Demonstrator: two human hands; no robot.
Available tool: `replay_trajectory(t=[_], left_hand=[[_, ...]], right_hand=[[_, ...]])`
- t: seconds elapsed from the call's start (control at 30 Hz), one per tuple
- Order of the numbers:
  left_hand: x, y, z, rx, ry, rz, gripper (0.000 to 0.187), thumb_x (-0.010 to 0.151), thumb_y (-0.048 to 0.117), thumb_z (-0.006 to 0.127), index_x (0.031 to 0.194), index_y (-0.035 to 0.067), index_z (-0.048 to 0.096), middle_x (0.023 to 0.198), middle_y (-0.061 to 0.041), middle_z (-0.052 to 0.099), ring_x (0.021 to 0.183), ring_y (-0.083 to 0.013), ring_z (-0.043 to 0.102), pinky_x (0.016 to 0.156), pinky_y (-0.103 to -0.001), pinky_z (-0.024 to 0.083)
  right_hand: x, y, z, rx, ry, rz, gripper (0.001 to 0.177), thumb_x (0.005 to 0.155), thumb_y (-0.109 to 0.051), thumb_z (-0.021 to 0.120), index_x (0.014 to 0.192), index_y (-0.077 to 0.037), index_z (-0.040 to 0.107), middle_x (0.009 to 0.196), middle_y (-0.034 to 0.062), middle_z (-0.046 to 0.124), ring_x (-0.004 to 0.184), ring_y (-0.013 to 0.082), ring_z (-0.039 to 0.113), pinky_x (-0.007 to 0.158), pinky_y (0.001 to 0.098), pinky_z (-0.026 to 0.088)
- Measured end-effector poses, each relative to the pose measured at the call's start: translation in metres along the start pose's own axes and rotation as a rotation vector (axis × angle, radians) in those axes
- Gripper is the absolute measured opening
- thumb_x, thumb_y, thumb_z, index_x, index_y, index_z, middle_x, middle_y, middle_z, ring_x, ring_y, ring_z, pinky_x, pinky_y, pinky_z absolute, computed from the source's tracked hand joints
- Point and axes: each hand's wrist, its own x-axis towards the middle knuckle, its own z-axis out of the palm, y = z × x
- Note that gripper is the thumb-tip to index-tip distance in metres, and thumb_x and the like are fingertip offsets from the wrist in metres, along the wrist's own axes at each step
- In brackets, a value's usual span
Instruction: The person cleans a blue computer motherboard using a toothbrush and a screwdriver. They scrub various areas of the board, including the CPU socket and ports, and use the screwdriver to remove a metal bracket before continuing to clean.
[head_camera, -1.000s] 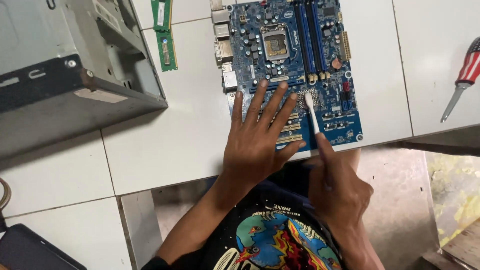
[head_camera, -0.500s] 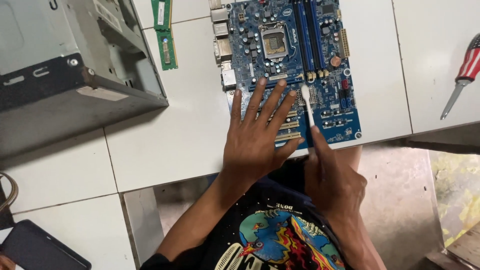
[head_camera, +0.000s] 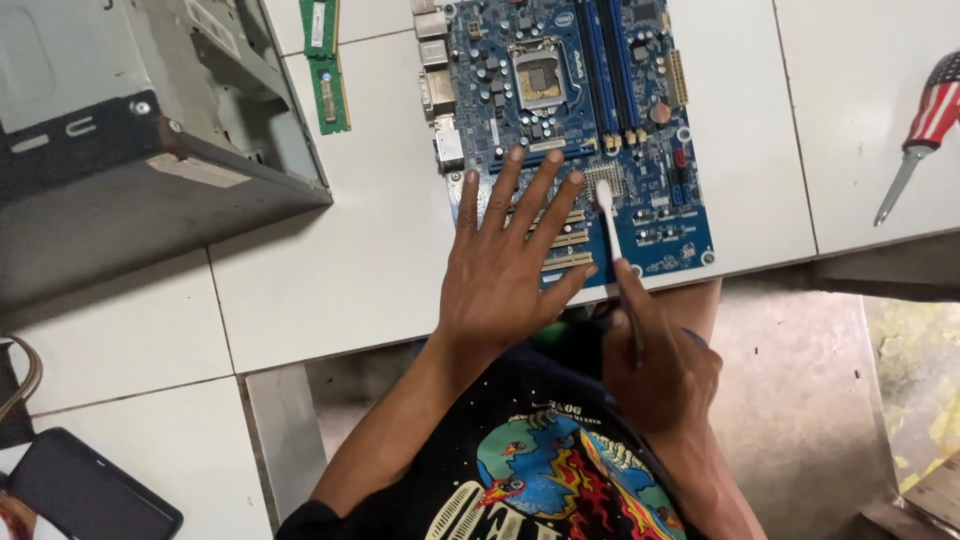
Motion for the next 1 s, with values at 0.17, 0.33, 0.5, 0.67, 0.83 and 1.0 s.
replay_trajectory(t=[0.17, 0.33, 0.5, 0.67, 0.83, 1.0], left_hand=[[-0.001, 0.003, -0.001, 0.059, 0.019, -0.007, 0.081, 0.11, 0.069, 0.05, 0.171, 0.023, 0.025, 0.178, -0.002, 0.019, 0.166, -0.03, 0.01, 0.134, -0.057, 0.007], [-0.001, 0.002, -0.001, 0.032, 0.0, 0.0, 0.08, 0.109, 0.068, 0.046, 0.171, 0.022, 0.024, 0.178, -0.004, 0.018, 0.166, -0.0311, 0.009, 0.134, -0.057, 0.006], [0.0, 0.002, -0.002, 0.041, -0.005, -0.007, 0.079, 0.109, 0.069, 0.044, 0.171, 0.023, 0.024, 0.178, -0.003, 0.019, 0.166, -0.031, 0.008, 0.134, -0.058, 0.005], [0.002, 0.001, -0.002, 0.008, -0.031, -0.019, 0.079, 0.109, 0.069, 0.041, 0.171, 0.023, 0.02, 0.179, -0.002, 0.016, 0.166, -0.0298, 0.005, 0.134, -0.057, 0.002], [-0.001, 0.002, -0.004, 0.018, -0.006, -0.005, 0.078, 0.11, 0.067, 0.047, 0.171, 0.023, 0.024, 0.179, -0.003, 0.019, 0.167, -0.03, 0.009, 0.135, -0.057, 0.005], [0.0, 0.002, -0.002, -0.017, -0.033, -0.022, 0.079, 0.109, 0.067, 0.043, 0.171, 0.023, 0.021, 0.179, -0.003, 0.016, 0.166, -0.0302, 0.006, 0.134, -0.058, 0.003]], right_hand=[[0.038, -0.019, -0.017, 0.053, -0.14, 0.092, 0.045, 0.102, -0.013, 0.053, 0.145, -0.009, 0.066, 0.115, 0.0147, 0.08, 0.094, 0.0385, 0.073, 0.076, 0.0523, 0.052], [0.004, -0.005, -0.013, 0.104, -0.112, 0.072, 0.047, 0.109, -0.012, 0.056, 0.156, -0.018, 0.053, 0.078, 0.0026, 0.071, 0.05, 0.016, 0.052, 0.041, 0.0358, 0.039], [0.036, -0.012, -0.005, 0.041, -0.023, 0.092, 0.044, 0.104, -0.009, 0.06, 0.146, -0.011, 0.071, 0.113, 0.008, 0.083, 0.079, 0.0248, 0.069, 0.056, 0.0409, 0.046], [0.004, -0.001, -0.004, 0.038, -0.075, 0.111, 0.042, 0.112, -0.018, 0.05, 0.153, -0.019, 0.06, 0.086, 0.0034, 0.077, 0.055, 0.02, 0.062, 0.042, 0.0389, 0.041], [0.042, -0.014, -0.003, 0.055, 0.098, -0.064, 0.037, 0.104, 0.002, 0.061, 0.139, 0.001, 0.072, 0.119, 0.017, 0.082, 0.11, 0.0315, 0.076, 0.092, 0.0429, 0.052], [-0.003, 0.002, 0.001, 0.114, 0.058, 0.017, 0.036, 0.114, -0.013, 0.053, 0.149, -0.012, 0.061, 0.086, 0.0033, 0.077, 0.06, 0.014, 0.063, 0.048, 0.0333, 0.044]])
